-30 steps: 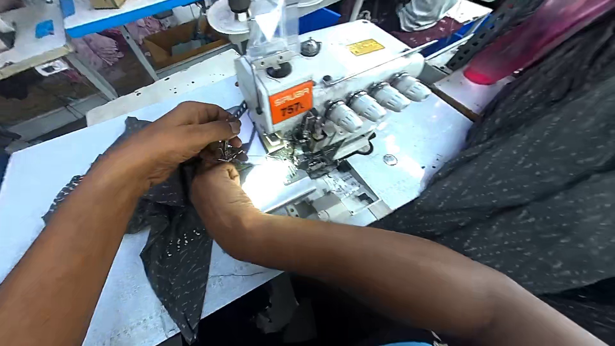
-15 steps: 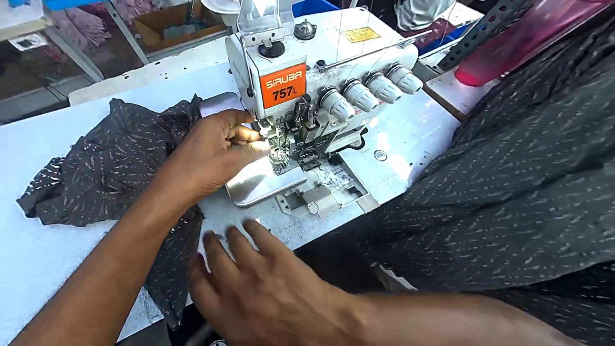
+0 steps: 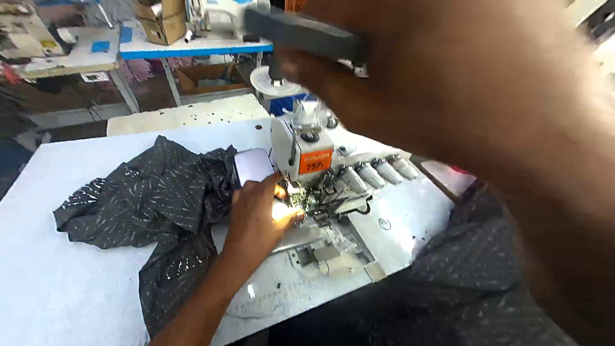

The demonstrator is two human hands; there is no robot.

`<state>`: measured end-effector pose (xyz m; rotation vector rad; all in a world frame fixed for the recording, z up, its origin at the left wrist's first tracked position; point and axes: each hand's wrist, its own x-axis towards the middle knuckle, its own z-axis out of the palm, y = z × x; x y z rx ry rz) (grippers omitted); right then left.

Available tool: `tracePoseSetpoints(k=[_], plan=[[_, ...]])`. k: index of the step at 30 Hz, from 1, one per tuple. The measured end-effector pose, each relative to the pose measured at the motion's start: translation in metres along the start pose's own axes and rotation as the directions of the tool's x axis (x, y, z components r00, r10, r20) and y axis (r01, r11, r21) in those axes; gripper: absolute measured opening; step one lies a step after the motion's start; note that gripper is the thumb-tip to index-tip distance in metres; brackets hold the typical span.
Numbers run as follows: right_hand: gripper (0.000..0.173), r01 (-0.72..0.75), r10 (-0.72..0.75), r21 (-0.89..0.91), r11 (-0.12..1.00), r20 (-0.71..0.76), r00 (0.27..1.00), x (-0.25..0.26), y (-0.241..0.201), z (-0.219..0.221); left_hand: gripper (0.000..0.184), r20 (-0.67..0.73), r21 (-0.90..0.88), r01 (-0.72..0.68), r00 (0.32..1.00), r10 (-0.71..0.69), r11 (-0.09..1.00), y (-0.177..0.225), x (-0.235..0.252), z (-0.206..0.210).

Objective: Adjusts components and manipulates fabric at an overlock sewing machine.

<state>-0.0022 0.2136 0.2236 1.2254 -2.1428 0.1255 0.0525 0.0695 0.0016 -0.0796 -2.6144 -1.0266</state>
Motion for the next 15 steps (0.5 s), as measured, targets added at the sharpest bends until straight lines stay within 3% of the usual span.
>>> tracePoseSetpoints(k=[2,5,8,10,11,13,15], plan=[[0.019,0.065,-0.047,-0.048,0.997,0.305,0.951,0.055,-0.001,0.01,0.071,-0.004,-0.026,0.032,0.999,-0.032,0.999,-0.001,0.001,0.001],[0.017,0.166,-0.051,-0.121,0.979,0.641,0.766,0.108,0.009,0.052,0.08,-0.035,-0.088,0.066,0.997,-0.069,0.994,-0.001,-0.001,0.006],[0.027,0.225,-0.018,-0.128,0.966,0.834,0.551,0.123,0.026,0.1,0.08,-0.093,-0.132,0.052,0.994,-0.064,0.99,-0.002,-0.006,0.012],[0.035,0.213,0.046,-0.156,0.965,0.894,0.446,0.121,0.027,0.117,0.082,-0.103,-0.124,0.051,0.993,-0.065,0.991,-0.003,-0.007,0.013],[0.038,0.193,0.072,-0.168,0.967,0.902,0.425,0.12,0.028,0.123,0.083,-0.102,-0.112,0.049,0.993,-0.06,0.992,-0.003,-0.007,0.012],[0.038,0.111,0.089,-0.156,0.981,0.884,0.46,0.114,0.036,0.131,0.082,-0.083,-0.102,0.025,0.996,-0.034,0.995,-0.003,-0.006,0.011],[0.036,0.128,0.06,-0.143,0.981,0.861,0.505,0.108,0.046,0.14,0.082,-0.04,-0.097,0.016,0.999,-0.02,0.995,-0.003,-0.009,0.01]])
